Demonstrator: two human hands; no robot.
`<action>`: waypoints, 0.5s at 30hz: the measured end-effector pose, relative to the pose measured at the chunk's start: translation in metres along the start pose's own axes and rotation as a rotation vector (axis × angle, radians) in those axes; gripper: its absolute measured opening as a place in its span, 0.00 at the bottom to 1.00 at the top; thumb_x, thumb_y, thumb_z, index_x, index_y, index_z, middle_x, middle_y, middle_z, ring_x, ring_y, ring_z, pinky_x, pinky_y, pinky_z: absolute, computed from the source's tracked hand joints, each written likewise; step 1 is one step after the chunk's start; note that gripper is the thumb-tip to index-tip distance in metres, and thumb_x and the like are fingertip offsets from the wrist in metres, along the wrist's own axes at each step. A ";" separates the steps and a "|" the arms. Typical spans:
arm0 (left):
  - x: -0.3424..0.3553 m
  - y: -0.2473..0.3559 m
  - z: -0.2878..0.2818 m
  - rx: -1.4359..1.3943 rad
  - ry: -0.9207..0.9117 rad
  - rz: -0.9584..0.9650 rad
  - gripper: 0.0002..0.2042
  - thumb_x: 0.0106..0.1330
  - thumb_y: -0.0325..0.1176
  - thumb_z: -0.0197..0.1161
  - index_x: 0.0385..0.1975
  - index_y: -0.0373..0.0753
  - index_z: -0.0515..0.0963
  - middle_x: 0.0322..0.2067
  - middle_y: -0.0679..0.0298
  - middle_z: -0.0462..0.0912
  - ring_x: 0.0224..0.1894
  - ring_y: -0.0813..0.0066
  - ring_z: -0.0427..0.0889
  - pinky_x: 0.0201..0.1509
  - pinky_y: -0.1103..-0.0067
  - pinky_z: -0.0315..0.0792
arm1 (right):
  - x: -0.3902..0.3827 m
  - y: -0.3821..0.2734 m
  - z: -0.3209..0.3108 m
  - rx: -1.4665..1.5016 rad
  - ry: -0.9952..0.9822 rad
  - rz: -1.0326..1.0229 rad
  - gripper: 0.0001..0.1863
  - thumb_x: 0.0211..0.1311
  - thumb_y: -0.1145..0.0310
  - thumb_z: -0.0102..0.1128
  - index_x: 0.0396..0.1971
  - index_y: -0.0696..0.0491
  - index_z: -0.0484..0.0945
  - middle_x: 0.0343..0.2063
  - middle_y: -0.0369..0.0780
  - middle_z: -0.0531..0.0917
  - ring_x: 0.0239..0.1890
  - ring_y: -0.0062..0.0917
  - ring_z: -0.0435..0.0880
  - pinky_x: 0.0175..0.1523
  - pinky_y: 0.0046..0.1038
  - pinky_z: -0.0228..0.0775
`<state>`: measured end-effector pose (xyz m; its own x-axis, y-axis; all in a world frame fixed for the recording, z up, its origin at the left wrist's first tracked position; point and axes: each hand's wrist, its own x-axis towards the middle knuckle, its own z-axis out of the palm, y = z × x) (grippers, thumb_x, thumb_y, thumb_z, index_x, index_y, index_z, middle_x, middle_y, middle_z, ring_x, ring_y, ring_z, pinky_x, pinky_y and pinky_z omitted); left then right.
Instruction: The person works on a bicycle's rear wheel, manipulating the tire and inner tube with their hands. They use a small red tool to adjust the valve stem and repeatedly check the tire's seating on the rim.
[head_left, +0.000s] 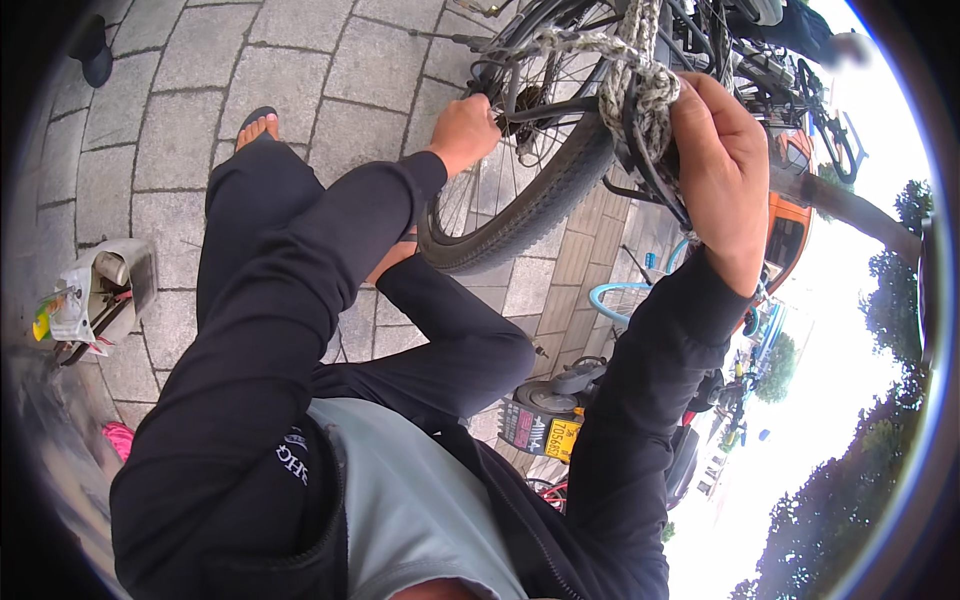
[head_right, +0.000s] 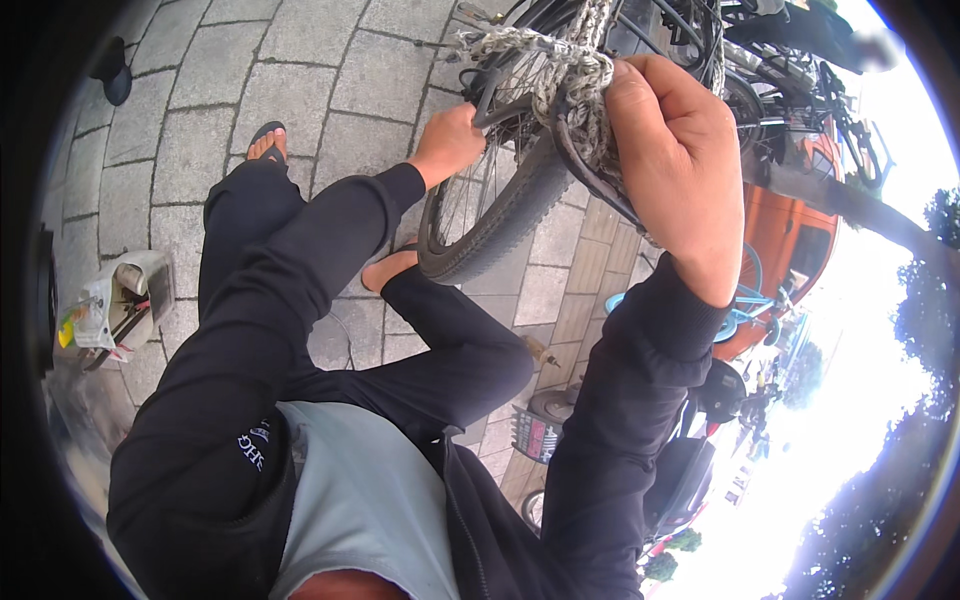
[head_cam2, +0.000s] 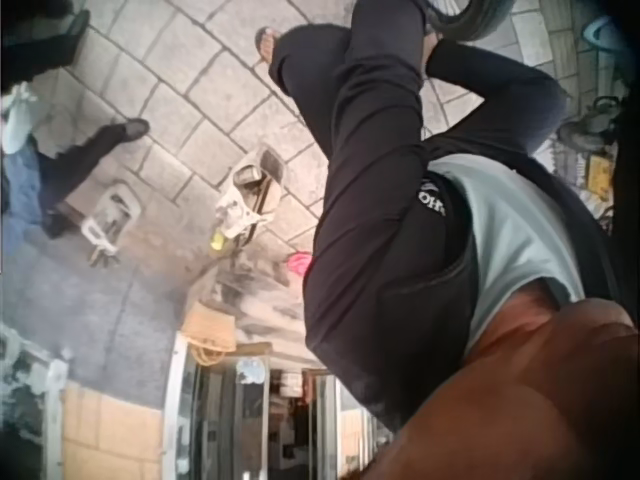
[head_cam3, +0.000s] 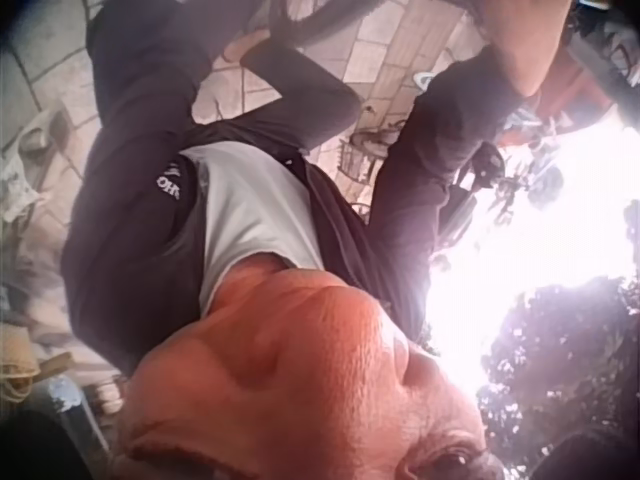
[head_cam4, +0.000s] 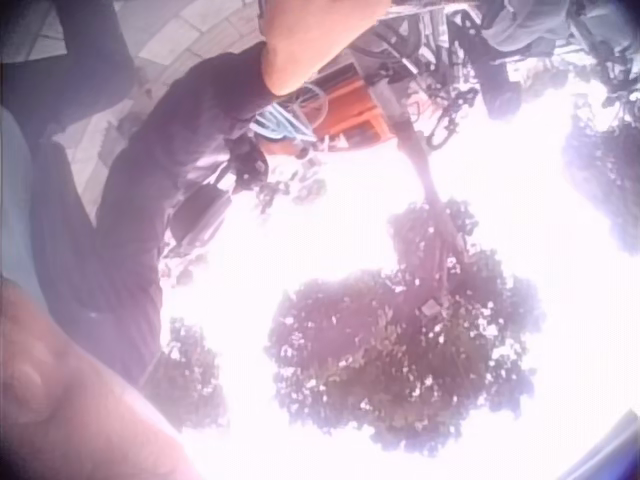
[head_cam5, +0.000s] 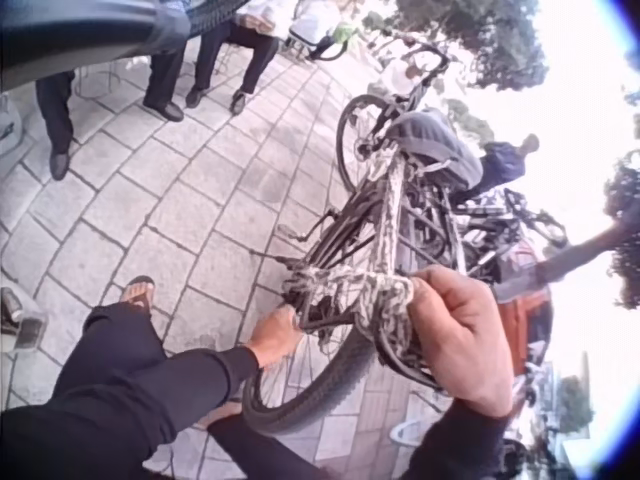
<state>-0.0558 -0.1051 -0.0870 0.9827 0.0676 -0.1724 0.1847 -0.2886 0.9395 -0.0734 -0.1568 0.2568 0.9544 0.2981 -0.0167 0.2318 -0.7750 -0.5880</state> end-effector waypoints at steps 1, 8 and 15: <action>0.003 0.006 -0.006 0.026 -0.012 0.048 0.08 0.62 0.30 0.59 0.31 0.32 0.82 0.31 0.40 0.84 0.38 0.37 0.84 0.45 0.55 0.76 | -0.001 0.000 -0.002 0.011 0.000 0.007 0.15 0.76 0.64 0.55 0.35 0.61 0.81 0.19 0.26 0.71 0.24 0.09 0.64 0.28 0.19 0.57; 0.011 -0.035 0.005 0.056 -0.053 0.109 0.08 0.62 0.30 0.60 0.32 0.32 0.81 0.31 0.40 0.84 0.37 0.37 0.84 0.44 0.53 0.75 | 0.001 -0.008 0.002 -0.031 0.006 -0.025 0.15 0.75 0.64 0.56 0.34 0.60 0.81 0.19 0.27 0.71 0.25 0.10 0.65 0.29 0.20 0.58; 0.012 -0.030 0.001 0.143 0.058 0.357 0.05 0.64 0.30 0.60 0.31 0.35 0.76 0.29 0.46 0.84 0.36 0.40 0.83 0.39 0.52 0.74 | 0.000 0.000 -0.002 -0.008 0.000 -0.016 0.15 0.76 0.63 0.55 0.33 0.60 0.80 0.20 0.25 0.71 0.25 0.09 0.63 0.29 0.19 0.56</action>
<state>-0.0500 -0.0968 -0.1177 0.9837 -0.0082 0.1794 -0.1651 -0.4342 0.8856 -0.0732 -0.1580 0.2589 0.9505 0.3107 -0.0069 0.2488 -0.7742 -0.5820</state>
